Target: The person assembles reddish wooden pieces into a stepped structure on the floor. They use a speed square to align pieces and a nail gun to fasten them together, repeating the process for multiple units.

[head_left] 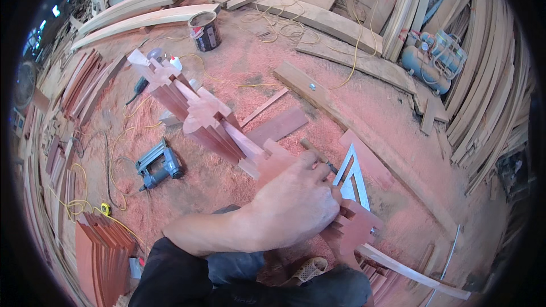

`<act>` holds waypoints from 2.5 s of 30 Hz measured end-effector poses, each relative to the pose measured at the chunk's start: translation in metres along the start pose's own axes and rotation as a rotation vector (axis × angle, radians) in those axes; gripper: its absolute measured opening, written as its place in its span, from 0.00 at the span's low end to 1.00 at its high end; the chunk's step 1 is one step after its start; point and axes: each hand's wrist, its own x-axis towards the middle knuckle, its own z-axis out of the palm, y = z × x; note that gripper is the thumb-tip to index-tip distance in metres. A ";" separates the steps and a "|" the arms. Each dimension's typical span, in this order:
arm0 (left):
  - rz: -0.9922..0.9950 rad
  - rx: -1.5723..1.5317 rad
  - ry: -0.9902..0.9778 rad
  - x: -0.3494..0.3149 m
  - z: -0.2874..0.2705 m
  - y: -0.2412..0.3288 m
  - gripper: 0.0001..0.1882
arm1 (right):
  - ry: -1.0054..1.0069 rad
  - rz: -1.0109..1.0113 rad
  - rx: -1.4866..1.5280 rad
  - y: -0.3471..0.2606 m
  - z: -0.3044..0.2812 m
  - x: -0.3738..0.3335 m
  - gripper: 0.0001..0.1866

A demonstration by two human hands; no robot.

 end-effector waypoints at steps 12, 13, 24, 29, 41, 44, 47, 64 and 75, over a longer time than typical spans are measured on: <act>-0.012 -0.108 0.087 0.001 0.005 -0.009 0.17 | 0.077 -0.007 -0.014 0.002 0.005 0.013 0.25; -0.013 -0.080 0.087 0.002 0.005 -0.009 0.18 | 0.083 -0.007 -0.016 0.002 0.005 0.013 0.25; -0.016 -0.131 0.140 0.011 0.006 -0.012 0.16 | -0.038 0.005 0.093 -0.006 -0.018 0.001 0.27; -0.003 -0.149 0.165 0.012 0.011 -0.016 0.16 | -0.211 0.004 0.324 0.004 -0.035 0.012 0.28; -0.006 -0.128 0.120 0.016 0.013 -0.020 0.16 | -0.438 0.130 0.518 0.061 -0.044 0.039 0.27; -0.001 -0.100 0.116 0.016 0.011 -0.018 0.17 | -0.445 0.313 0.395 0.133 -0.039 0.055 0.31; 0.012 -0.062 0.114 0.017 0.008 -0.014 0.18 | -0.272 0.270 0.085 0.186 0.008 0.071 0.37; 0.036 -0.140 0.100 0.014 0.009 -0.015 0.15 | -0.224 0.597 0.488 0.238 0.032 0.053 0.50; 0.021 -0.153 0.109 0.013 0.012 -0.016 0.15 | 0.071 0.719 0.438 0.171 -0.154 -0.041 0.20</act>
